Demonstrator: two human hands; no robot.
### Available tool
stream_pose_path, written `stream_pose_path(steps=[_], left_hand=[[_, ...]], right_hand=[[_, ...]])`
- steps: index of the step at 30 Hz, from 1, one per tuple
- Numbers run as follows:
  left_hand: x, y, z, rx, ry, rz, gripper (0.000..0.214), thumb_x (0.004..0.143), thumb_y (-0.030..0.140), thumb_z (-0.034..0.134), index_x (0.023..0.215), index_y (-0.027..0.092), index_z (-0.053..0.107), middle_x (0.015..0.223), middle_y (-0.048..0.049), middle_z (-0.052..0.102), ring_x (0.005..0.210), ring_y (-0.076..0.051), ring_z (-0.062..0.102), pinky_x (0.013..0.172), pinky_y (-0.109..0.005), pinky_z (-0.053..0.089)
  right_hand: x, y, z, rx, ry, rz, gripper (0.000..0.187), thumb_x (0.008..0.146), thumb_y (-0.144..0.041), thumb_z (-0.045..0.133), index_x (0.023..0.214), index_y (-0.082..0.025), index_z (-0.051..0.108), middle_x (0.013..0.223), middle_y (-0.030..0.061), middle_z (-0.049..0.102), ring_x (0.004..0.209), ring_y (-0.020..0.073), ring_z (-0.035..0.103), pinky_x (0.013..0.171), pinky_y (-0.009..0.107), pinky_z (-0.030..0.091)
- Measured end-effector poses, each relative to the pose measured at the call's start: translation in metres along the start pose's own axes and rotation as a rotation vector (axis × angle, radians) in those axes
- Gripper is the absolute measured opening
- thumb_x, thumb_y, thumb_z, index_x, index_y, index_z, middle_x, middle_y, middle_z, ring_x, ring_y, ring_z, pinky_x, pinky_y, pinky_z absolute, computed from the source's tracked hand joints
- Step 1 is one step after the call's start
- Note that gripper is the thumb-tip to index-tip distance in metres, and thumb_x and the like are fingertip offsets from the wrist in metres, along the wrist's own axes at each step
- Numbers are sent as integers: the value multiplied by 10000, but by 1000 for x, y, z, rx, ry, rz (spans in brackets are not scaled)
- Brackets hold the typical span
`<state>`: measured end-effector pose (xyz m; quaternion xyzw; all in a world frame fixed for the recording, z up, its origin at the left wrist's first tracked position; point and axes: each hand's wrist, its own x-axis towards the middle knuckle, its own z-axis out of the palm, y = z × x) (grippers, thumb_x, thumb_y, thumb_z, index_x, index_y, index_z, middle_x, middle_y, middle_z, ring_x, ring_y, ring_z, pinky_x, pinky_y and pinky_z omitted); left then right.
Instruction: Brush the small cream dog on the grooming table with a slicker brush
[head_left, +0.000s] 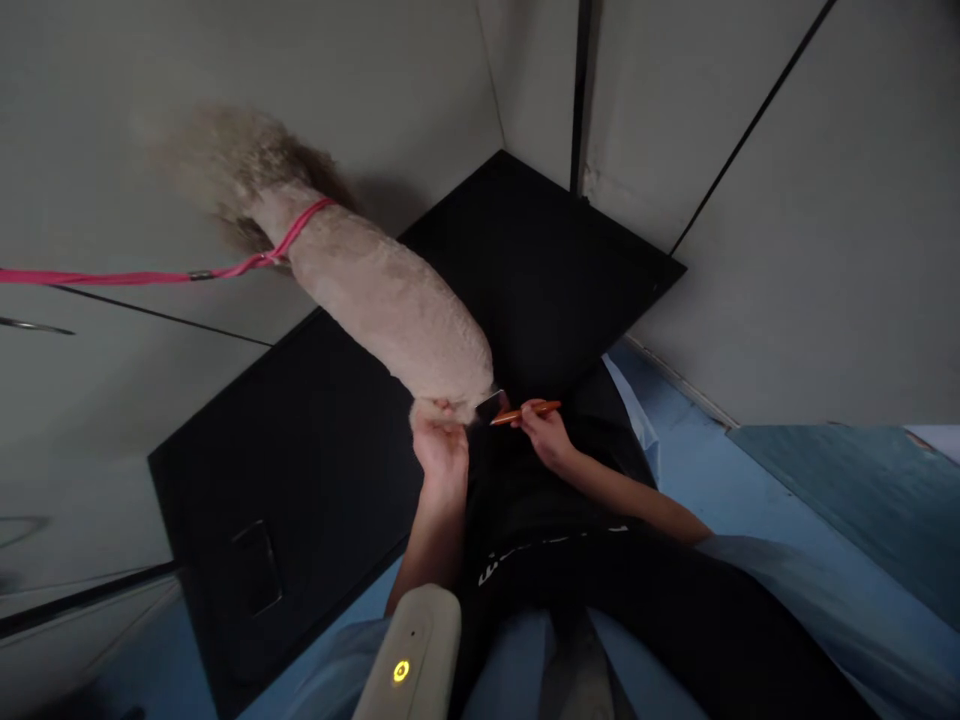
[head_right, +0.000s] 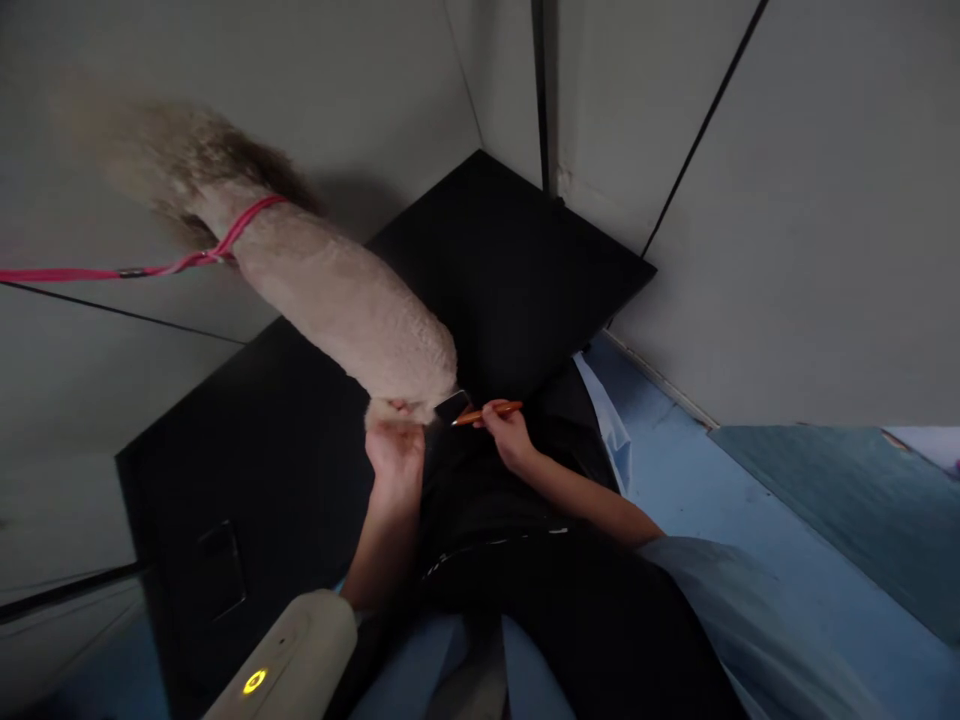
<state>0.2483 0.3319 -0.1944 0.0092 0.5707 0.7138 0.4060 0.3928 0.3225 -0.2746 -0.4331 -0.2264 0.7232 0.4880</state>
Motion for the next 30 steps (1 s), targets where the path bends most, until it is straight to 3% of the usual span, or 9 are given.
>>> stream_pose_path(steps=[2, 7, 10, 12, 15, 19, 22, 27, 30], left_hand=[[-1, -1, 0, -30, 8, -10, 91, 689, 132, 580, 731, 199, 534, 657, 48, 532, 563, -90, 530, 697, -239, 490], [-2, 0, 2, -49, 11, -1, 102, 679, 130, 596, 721, 199, 534, 639, 52, 525, 561, -94, 518, 687, -239, 486], [-1, -2, 3, -71, 44, 11, 111, 678, 106, 597, 727, 195, 554, 655, 42, 549, 572, -97, 523, 693, -244, 493], [1, -7, 2, -44, 54, 55, 114, 685, 105, 599, 722, 200, 547, 669, 41, 557, 580, -97, 530, 689, -238, 485], [8, -21, -8, 27, 0, 124, 104, 709, 134, 610, 701, 204, 533, 668, 40, 559, 616, -110, 558, 713, -247, 487], [25, -38, -32, 227, -31, 172, 76, 734, 169, 650, 678, 186, 602, 683, 16, 624, 671, -126, 573, 704, -238, 474], [41, -45, -44, 258, -52, 34, 68, 681, 139, 695, 685, 172, 635, 696, 8, 653, 677, -124, 584, 688, -227, 465], [66, -51, -47, 253, -128, -145, 194, 655, 106, 699, 613, 183, 525, 579, 36, 565, 570, -118, 535, 638, -252, 445], [75, -54, -46, 235, -207, -213, 137, 651, 115, 716, 722, 170, 613, 683, -3, 664, 660, -160, 625, 680, -278, 479]], right_hand=[[1, 2, 0, 27, 81, -11, 553, 603, -653, 859, 803, -240, 549, 718, -36, 626, 612, 145, 642, 673, 326, 582], [7, -5, -9, 94, 114, 43, 606, 509, -633, 913, 798, -232, 562, 703, -36, 613, 605, 145, 643, 637, 313, 567], [9, -8, -11, 104, 201, -19, 586, 574, -658, 877, 815, -246, 538, 722, -39, 623, 625, 138, 643, 648, 299, 562], [9, -7, -9, 56, 171, -11, 557, 601, -644, 872, 801, -248, 535, 710, -30, 638, 620, 153, 649, 625, 304, 557], [12, -7, -12, -16, 131, 25, 529, 600, -606, 879, 770, -240, 536, 663, -27, 630, 587, 156, 631, 582, 295, 537], [24, -21, -33, -32, 261, -47, 466, 682, -567, 815, 792, -238, 503, 622, -74, 580, 577, 114, 598, 587, 246, 504], [22, -24, -36, -61, 239, -42, 432, 669, -507, 845, 777, -229, 533, 557, -88, 560, 544, 118, 608, 590, 250, 510], [12, -7, -10, -94, -57, 236, 498, 620, -598, 885, 804, -212, 630, 622, -14, 677, 595, 186, 704, 577, 296, 563], [18, -8, -5, -85, 51, 203, 510, 629, -615, 883, 782, -227, 590, 572, -60, 623, 548, 137, 659, 535, 235, 522]])
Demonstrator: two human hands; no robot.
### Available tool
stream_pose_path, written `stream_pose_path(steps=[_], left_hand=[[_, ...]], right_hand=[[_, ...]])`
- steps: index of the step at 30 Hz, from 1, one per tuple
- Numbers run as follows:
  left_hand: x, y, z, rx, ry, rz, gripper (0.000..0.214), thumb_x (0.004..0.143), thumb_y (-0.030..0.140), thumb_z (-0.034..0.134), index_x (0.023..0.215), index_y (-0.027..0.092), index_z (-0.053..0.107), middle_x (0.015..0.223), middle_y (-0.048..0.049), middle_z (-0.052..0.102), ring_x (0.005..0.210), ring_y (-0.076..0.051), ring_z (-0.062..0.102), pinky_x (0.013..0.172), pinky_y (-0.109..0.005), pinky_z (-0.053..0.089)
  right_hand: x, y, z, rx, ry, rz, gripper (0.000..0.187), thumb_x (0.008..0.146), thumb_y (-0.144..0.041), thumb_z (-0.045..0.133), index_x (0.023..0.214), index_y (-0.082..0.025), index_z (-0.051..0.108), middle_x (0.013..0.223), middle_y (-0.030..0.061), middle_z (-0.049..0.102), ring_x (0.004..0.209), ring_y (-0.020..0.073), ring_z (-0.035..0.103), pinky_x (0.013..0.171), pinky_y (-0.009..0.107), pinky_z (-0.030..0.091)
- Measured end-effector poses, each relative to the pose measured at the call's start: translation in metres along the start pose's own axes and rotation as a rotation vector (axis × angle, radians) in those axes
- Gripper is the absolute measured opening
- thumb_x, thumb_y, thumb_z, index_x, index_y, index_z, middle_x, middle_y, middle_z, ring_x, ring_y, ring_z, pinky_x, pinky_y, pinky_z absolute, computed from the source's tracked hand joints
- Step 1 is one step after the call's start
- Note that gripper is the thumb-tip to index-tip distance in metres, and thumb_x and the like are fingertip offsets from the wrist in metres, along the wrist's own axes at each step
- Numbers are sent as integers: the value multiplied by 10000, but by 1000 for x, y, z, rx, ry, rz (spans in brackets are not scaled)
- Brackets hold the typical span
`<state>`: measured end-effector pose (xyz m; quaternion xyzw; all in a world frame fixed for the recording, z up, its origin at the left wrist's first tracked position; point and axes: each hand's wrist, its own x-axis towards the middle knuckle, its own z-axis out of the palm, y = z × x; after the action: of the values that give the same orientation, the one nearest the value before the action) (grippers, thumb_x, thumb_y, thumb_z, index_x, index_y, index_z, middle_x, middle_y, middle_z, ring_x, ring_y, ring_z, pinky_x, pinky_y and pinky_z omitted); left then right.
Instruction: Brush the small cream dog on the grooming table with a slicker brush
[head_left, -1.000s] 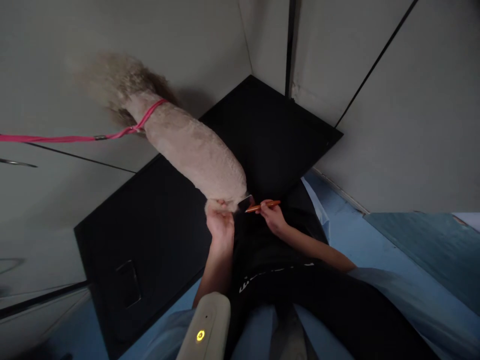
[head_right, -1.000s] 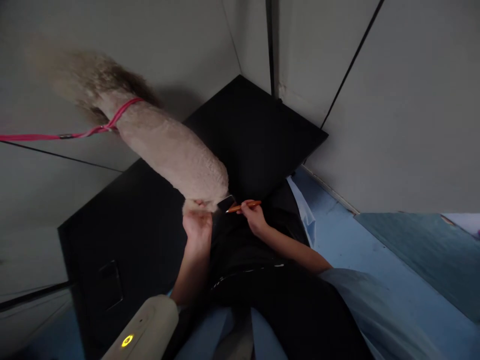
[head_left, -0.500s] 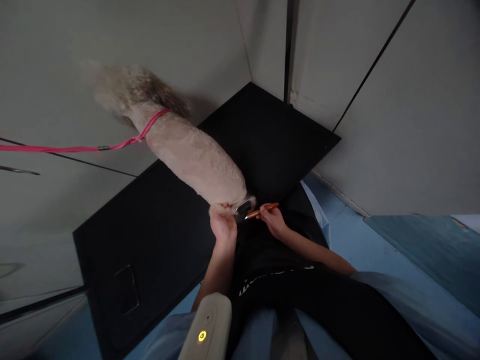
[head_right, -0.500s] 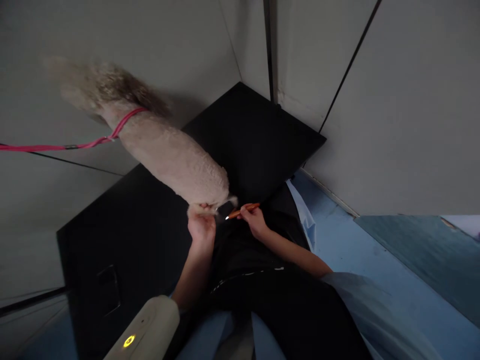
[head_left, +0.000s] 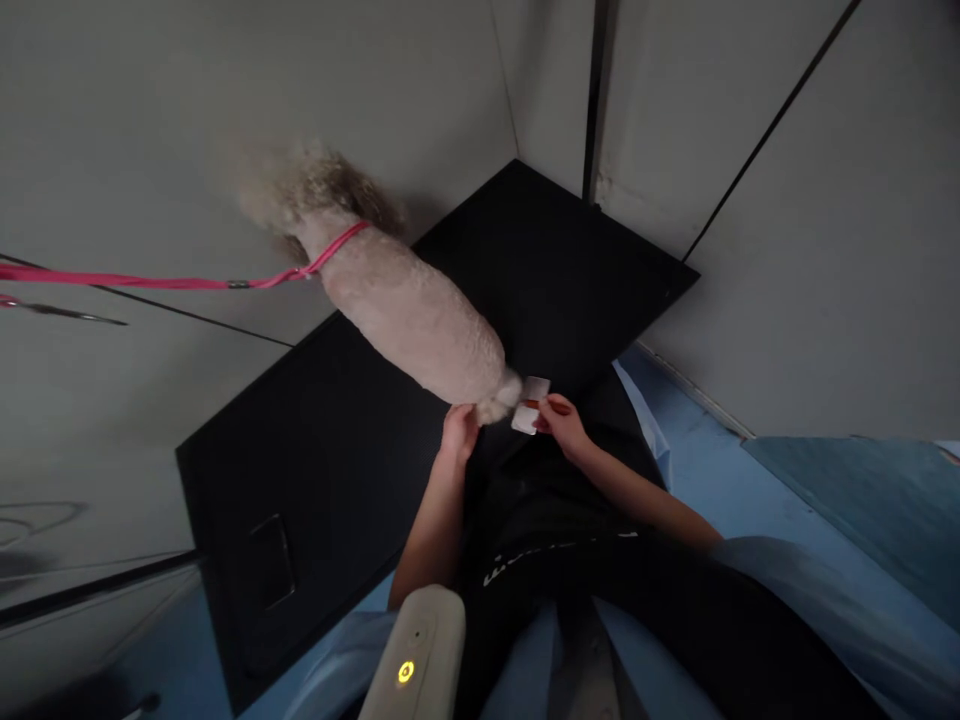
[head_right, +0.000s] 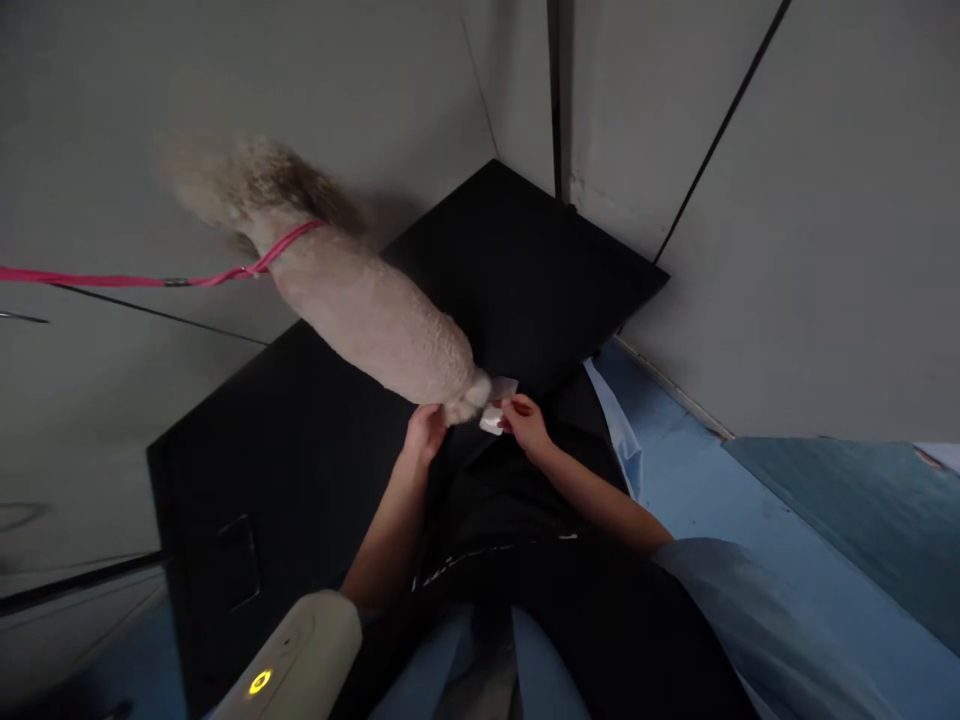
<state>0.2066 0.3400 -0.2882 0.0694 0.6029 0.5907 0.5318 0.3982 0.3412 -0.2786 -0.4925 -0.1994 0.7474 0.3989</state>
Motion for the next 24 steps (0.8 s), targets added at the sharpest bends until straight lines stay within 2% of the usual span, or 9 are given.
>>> stream_pose_path(steps=[2, 5, 7, 10, 12, 15, 17, 20, 24], left_hand=[[4, -2, 0, -19, -56, -30, 169, 642, 126, 728, 793, 162, 662, 723, -18, 701, 680, -170, 648, 672, -275, 486], [8, -5, 2, -15, -113, -101, 131, 666, 169, 729, 786, 148, 681, 700, -28, 702, 618, -160, 631, 624, -270, 482], [9, -7, 4, 2, -151, -172, 112, 681, 179, 721, 782, 147, 686, 713, -36, 714, 600, -155, 625, 608, -271, 483], [8, -11, 7, 22, -207, -256, 135, 688, 178, 716, 818, 148, 698, 711, -44, 719, 606, -170, 629, 625, -291, 502], [7, -13, 9, 16, -244, -290, 171, 708, 214, 705, 864, 143, 705, 758, -74, 739, 711, -219, 686, 719, -334, 546], [4, -14, 12, -19, -296, -306, 264, 739, 275, 689, 970, 148, 698, 953, -118, 779, 1021, -300, 724, 934, -412, 552], [3, -15, 14, -60, -337, -299, 323, 747, 282, 694, 1048, 165, 682, 1082, -124, 778, 1177, -315, 688, 1046, -456, 512], [2, -20, 17, -120, -403, -295, 384, 753, 297, 699, 1113, 166, 678, 1172, -135, 765, 1302, -335, 629, 1141, -505, 450], [2, -29, 18, -134, -444, -323, 382, 754, 373, 693, 1049, 131, 714, 1129, -168, 769, 1366, -404, 570, 1181, -544, 408]], right_hand=[[5, -5, 1, 65, 13, -18, 511, 625, -601, 889, 812, -230, 592, 576, -73, 612, 557, 127, 652, 559, 234, 530], [9, -11, 0, 147, -46, 57, 525, 595, -561, 912, 843, -214, 607, 646, -19, 676, 616, 173, 691, 589, 287, 558], [9, -15, -3, 167, 5, 51, 497, 632, -551, 893, 831, -225, 574, 635, -24, 662, 630, 173, 688, 584, 275, 545], [4, -17, -10, 199, 122, -55, 447, 709, -538, 852, 847, -250, 539, 612, -66, 621, 656, 149, 676, 623, 252, 546], [1, -17, -11, 192, 80, -39, 435, 710, -531, 856, 853, -244, 563, 632, -52, 646, 671, 161, 689, 651, 279, 566], [2, -15, -13, 152, 7, 66, 443, 668, -510, 886, 816, -222, 583, 620, -28, 662, 617, 164, 677, 596, 276, 545], [4, -16, -15, 139, 74, 48, 441, 659, -498, 891, 795, -224, 573, 581, -45, 636, 572, 136, 642, 557, 237, 507], [5, -18, -17, 145, 127, -62, 442, 651, -513, 884, 799, -235, 574, 559, -63, 612, 553, 124, 615, 540, 226, 492], [3, -19, -16, 118, 24, 27, 481, 593, -538, 905, 784, -232, 587, 580, -39, 641, 561, 151, 635, 513, 247, 482]])
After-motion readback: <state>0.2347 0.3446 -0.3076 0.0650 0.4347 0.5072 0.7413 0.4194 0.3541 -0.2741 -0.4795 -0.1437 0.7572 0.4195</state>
